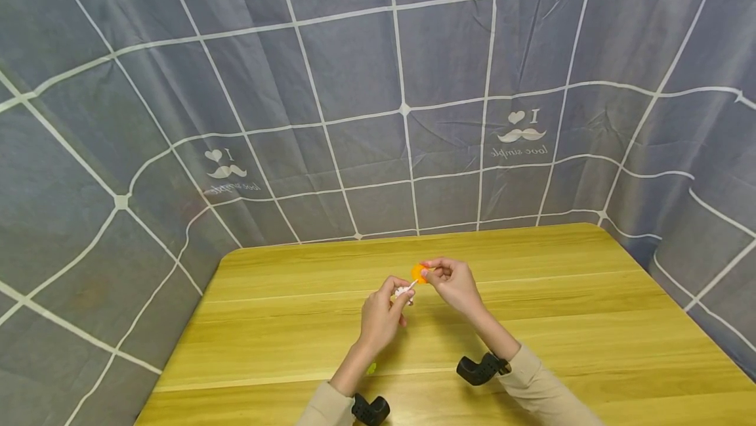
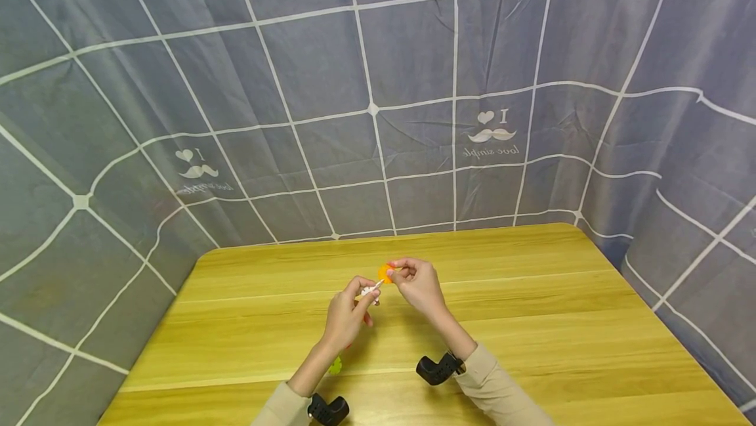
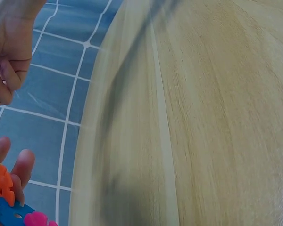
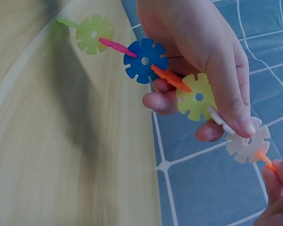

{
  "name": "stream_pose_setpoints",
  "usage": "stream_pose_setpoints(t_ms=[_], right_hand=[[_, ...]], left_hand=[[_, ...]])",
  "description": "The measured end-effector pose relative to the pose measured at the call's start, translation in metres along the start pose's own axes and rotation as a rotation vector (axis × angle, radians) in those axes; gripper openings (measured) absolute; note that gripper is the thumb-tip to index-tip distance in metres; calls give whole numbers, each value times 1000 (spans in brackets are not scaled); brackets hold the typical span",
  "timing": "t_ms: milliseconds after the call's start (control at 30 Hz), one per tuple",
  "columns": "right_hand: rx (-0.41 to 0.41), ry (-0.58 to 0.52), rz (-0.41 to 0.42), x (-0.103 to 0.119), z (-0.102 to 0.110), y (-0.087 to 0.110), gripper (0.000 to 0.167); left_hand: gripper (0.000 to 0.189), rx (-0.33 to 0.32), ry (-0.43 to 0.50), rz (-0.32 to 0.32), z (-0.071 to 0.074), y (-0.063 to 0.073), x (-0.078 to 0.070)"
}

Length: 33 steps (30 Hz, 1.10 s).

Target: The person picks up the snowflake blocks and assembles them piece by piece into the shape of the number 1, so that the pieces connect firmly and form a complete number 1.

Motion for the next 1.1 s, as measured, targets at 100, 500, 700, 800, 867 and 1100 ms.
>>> stream_pose_setpoints(t_ms=[100, 500, 700, 800, 867, 1100], right_hand=[[-1, -9, -7, 1, 0, 1, 18], [3, 21, -5, -6, 1, 0, 19], [-17, -9, -22, -12, 0, 1, 18], [-21, -35, -30, -15, -1, 3, 17], [-18, -46, -29, -16, -2, 2, 17], [1, -55, -51, -20, -3, 3, 18]], left_hand=[[29, -4, 0, 1, 0, 0, 0], [27, -11, -17, 1, -3, 2, -1], [26, -8, -19, 14, -4, 3, 1], [25, -1, -17, 34, -6, 3, 4], [24, 0, -21, 44, -6, 4, 6], [24, 14, -44, 27, -7, 5, 4]])
Point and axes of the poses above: each hand's wrist, its own y-axis away from the middle knuckle, its own z-axis out of the back of the hand, x = y × z, the point moved 9 cm from there along -y, towards the middle knuckle, and after that the axes turned 2 degrees about z, right-handed, at the moved point
